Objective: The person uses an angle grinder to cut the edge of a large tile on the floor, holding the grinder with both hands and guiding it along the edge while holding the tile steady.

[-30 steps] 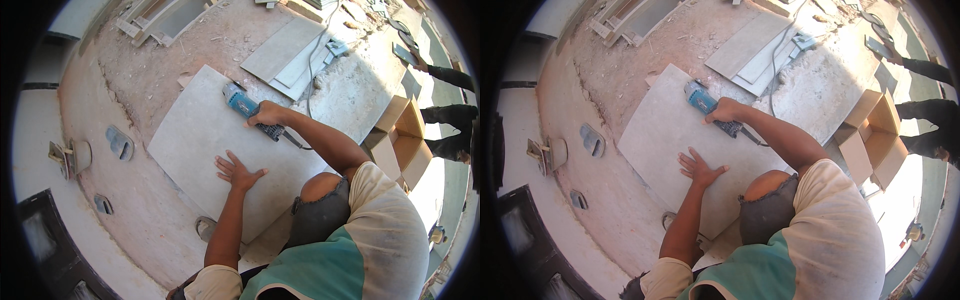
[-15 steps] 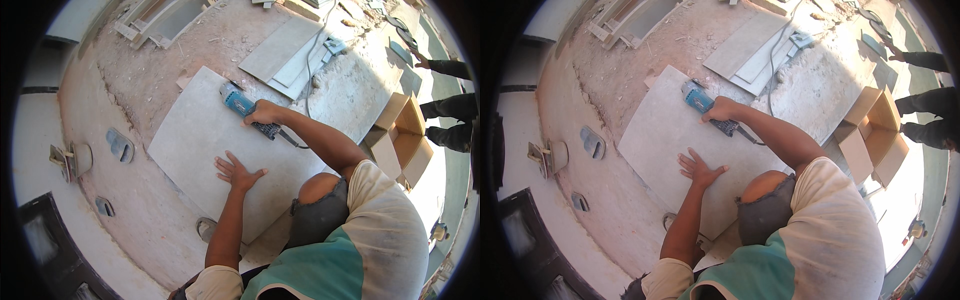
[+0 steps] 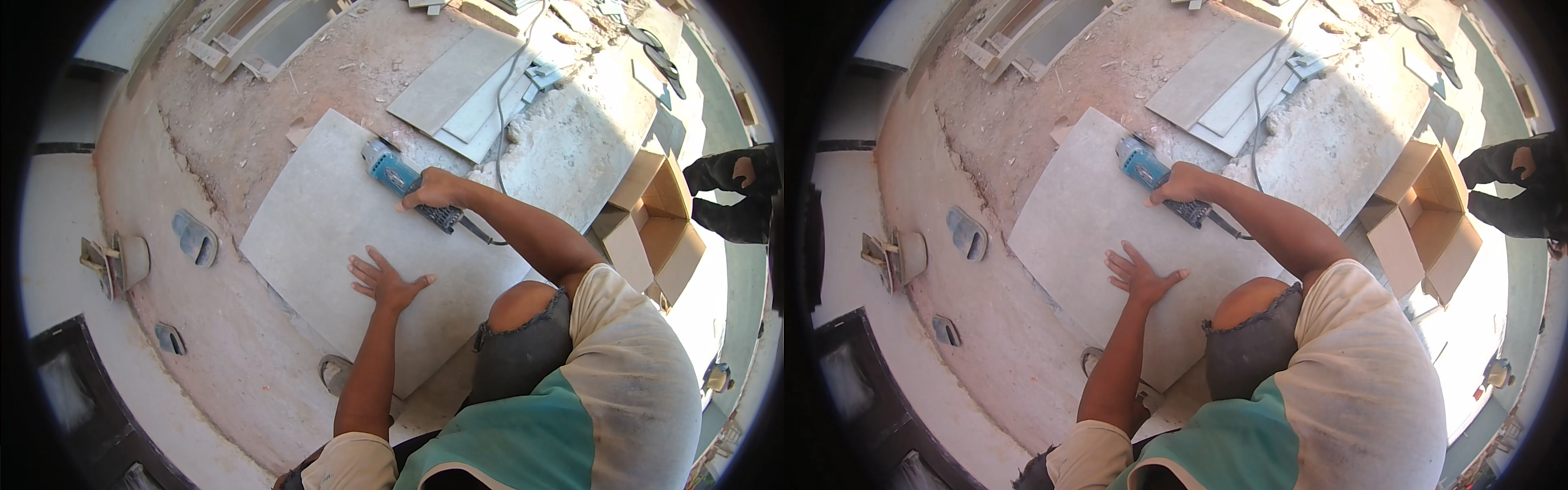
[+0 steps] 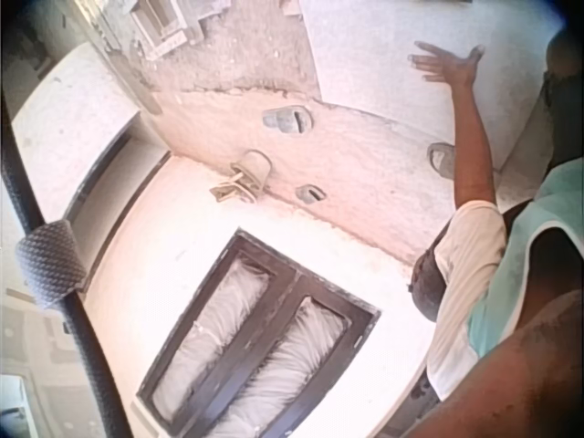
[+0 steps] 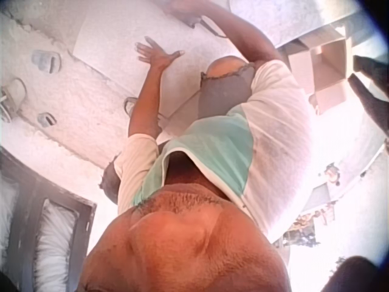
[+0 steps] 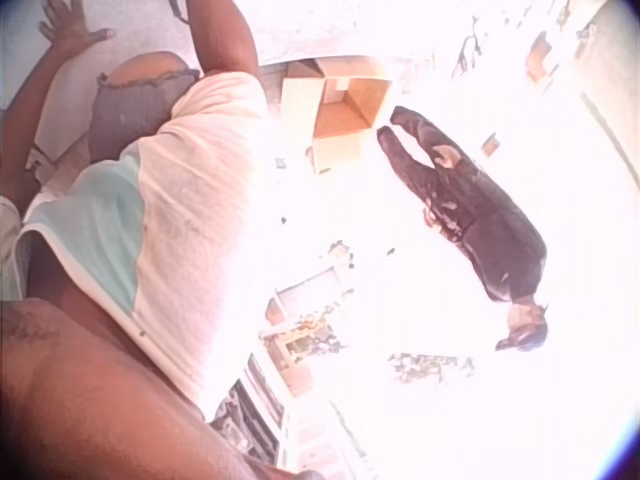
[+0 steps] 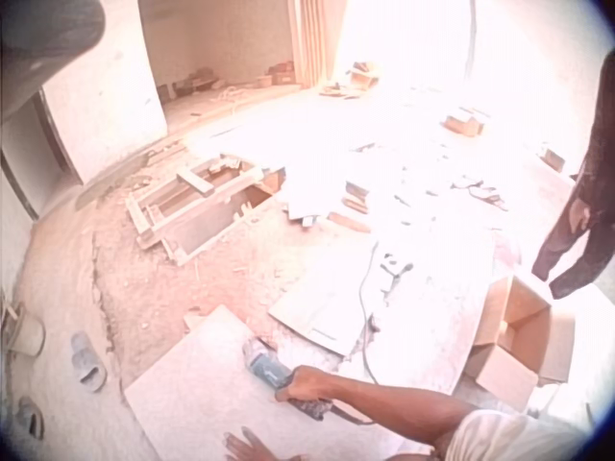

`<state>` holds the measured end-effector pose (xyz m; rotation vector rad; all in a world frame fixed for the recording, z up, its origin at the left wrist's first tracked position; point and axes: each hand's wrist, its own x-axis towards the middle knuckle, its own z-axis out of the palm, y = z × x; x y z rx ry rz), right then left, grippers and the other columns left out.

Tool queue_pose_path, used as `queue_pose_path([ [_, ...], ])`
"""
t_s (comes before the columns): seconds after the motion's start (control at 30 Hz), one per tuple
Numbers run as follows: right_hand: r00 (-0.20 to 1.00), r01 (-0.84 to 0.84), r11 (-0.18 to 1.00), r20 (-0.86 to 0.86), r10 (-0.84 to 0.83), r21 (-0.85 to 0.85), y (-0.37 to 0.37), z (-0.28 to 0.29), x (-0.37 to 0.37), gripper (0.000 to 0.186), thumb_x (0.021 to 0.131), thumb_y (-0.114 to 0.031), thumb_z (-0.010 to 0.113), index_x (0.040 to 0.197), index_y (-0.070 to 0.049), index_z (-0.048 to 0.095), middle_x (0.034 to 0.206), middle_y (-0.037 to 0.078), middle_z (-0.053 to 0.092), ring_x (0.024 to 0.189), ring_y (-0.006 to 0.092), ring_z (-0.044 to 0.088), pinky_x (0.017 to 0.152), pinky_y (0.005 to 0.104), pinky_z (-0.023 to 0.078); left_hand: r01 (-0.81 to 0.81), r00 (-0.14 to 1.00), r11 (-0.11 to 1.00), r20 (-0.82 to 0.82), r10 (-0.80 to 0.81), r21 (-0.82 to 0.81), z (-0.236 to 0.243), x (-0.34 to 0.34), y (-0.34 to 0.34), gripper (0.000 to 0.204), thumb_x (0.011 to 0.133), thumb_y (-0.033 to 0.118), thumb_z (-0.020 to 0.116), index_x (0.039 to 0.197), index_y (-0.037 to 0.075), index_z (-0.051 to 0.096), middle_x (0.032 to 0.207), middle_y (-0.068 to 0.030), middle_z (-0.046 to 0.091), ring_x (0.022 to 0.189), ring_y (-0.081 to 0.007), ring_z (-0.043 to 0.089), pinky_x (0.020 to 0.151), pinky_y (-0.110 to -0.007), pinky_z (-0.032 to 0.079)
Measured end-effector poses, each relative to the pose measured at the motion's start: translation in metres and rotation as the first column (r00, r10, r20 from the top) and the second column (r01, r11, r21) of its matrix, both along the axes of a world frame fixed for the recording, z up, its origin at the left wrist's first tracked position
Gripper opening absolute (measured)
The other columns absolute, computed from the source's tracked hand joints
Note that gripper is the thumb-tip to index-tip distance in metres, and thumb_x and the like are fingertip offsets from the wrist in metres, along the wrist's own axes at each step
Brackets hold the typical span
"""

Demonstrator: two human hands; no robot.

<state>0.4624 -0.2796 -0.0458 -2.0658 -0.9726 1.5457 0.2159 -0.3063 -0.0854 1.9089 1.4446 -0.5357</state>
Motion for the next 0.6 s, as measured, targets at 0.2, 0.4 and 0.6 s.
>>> queue_pose_path([
  [0.2,0.999,-0.003,1.000,-0.034,0.003,0.008,-0.005,-0.007,0.002,0.080,0.064,-0.044,0.084,0.109,0.018,0.062,0.101,0.025,0.067,0.091,0.0307,0.066,0.079,0.0360,0.051,-0.009,0.999,1.000,0.032,0.009,0.000,-0.001,0.000,0.000,0.158,0.056,0.068,0.084,0.148,-0.005,-0.022,0.145,-0.0426,-0.031,0.137,-0.0490,-0.036,0.106,-0.066,-0.018],
  [0.4,1.000,0.014,0.999,0.019,-0.015,0.043,-0.011,-0.006,-0.001,0.079,0.060,-0.049,0.083,0.099,0.018,0.066,0.100,0.028,0.068,0.092,0.0333,0.067,0.078,0.0370,0.051,-0.003,1.000,1.000,0.025,0.002,0.015,-0.004,-0.003,0.000,0.158,0.056,0.070,0.083,0.148,-0.004,-0.022,0.146,-0.0419,-0.031,0.138,-0.0492,-0.035,0.106,-0.066,-0.017],
  [0.6,1.000,0.024,0.999,-0.007,-0.023,0.044,-0.005,-0.010,0.000,0.079,0.059,-0.049,0.083,0.098,0.018,0.066,0.100,0.027,0.068,0.092,0.0332,0.067,0.079,0.0367,0.051,0.011,1.000,0.999,0.014,-0.012,0.030,-0.005,-0.002,-0.001,0.157,0.056,0.072,0.082,0.148,-0.004,-0.021,0.147,-0.0412,-0.029,0.138,-0.0499,-0.033,0.107,-0.067,-0.014],
])
